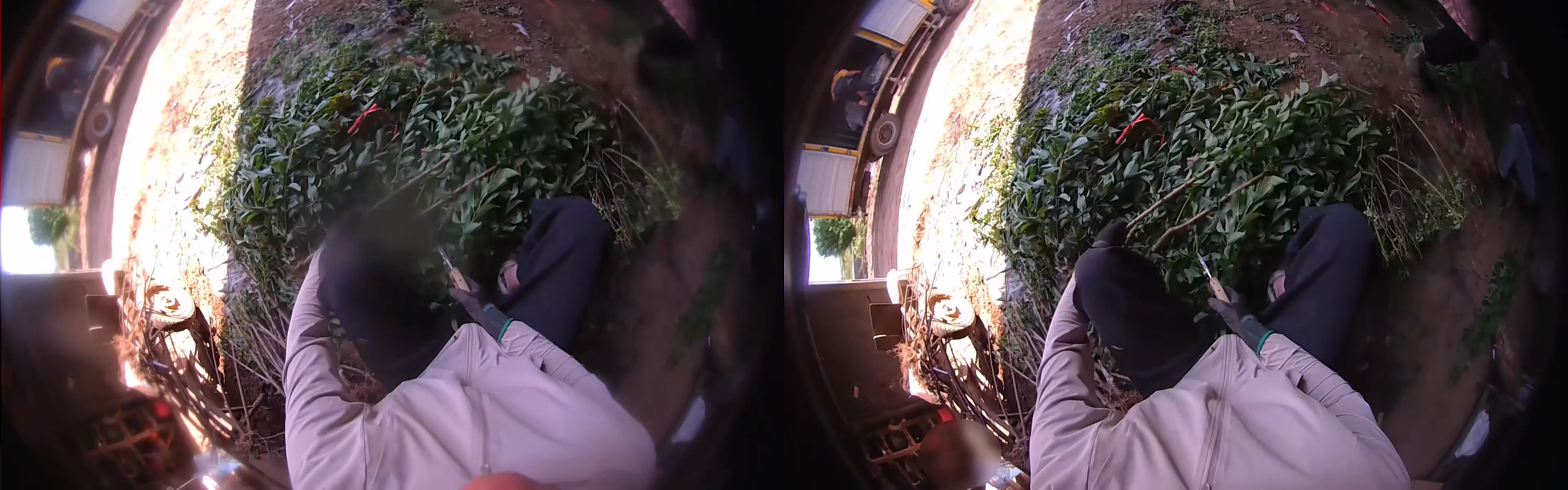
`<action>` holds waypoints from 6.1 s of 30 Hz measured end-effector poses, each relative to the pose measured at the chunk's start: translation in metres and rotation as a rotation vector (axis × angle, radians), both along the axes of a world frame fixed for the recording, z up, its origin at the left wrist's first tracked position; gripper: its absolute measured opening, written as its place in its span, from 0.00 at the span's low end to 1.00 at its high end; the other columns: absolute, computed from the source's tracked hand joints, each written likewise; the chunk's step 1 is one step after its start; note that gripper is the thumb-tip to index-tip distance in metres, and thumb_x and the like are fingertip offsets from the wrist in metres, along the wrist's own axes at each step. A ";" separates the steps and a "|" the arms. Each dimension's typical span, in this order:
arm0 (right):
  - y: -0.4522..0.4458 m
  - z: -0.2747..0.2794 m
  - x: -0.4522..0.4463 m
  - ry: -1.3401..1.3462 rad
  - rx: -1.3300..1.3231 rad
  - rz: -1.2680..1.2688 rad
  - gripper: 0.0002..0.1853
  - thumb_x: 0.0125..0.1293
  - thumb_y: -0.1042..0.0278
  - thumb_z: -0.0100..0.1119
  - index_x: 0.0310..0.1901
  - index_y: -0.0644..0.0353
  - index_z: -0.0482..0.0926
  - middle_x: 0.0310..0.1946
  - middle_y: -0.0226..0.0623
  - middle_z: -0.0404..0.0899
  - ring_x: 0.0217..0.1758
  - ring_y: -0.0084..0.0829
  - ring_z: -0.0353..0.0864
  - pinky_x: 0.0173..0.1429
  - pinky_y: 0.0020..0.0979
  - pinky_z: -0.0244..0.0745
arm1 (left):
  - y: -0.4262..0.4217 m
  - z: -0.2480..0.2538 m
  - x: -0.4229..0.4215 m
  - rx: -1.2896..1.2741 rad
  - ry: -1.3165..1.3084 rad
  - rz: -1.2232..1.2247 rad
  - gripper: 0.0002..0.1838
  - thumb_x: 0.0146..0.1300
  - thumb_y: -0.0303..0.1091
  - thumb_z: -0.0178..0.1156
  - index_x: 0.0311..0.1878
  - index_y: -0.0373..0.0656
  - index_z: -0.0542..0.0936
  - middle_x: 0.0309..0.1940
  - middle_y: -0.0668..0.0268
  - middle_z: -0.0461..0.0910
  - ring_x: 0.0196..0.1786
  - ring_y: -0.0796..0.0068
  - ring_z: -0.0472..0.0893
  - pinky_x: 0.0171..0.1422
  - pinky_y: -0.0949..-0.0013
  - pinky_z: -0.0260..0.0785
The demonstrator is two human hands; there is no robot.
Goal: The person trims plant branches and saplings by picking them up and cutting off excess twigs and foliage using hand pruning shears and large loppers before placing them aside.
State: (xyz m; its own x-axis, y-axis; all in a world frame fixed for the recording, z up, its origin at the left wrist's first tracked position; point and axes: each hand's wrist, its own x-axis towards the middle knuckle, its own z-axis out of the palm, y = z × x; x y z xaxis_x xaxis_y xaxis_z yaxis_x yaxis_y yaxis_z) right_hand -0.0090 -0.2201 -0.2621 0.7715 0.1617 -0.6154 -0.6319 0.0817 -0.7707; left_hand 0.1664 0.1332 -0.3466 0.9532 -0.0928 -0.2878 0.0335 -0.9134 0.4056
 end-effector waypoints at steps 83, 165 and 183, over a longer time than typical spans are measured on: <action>-0.099 0.161 0.117 -0.713 0.246 0.025 0.30 0.55 0.71 0.61 0.59 0.59 0.62 0.46 0.24 0.66 0.38 0.16 0.68 0.42 0.21 0.67 | -0.202 0.329 -0.043 -0.270 -0.578 0.112 0.06 0.56 0.37 0.55 0.31 0.48 0.78 0.25 0.61 0.77 0.30 0.60 0.78 0.30 0.63 0.68; -0.144 0.236 0.189 -0.974 0.327 0.360 0.26 0.60 0.68 0.57 0.58 0.61 0.61 0.50 0.35 0.68 0.51 0.24 0.69 0.52 0.27 0.68 | -0.199 0.369 -0.065 -0.160 -0.829 -0.229 0.05 0.57 0.31 0.55 0.37 0.44 0.76 0.27 0.58 0.78 0.28 0.55 0.78 0.27 0.63 0.69; -0.150 0.376 0.127 -1.746 -1.075 -0.049 0.15 0.49 0.66 0.61 0.38 0.59 0.69 0.31 0.36 0.72 0.30 0.37 0.74 0.31 0.33 0.68 | -0.207 0.478 0.002 -2.096 -0.696 -0.441 0.06 0.68 0.31 0.40 0.43 0.41 0.65 0.31 0.69 0.64 0.32 0.74 0.65 0.49 0.64 0.62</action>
State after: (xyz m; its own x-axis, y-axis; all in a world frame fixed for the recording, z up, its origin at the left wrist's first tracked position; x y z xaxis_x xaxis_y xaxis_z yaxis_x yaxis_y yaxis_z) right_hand 0.1176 -0.3696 0.1136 0.5156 0.2793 0.8101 0.6611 -0.7311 -0.1686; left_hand 0.1689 -0.0737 0.1317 0.6710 0.1094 0.7334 -0.5178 0.7771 0.3578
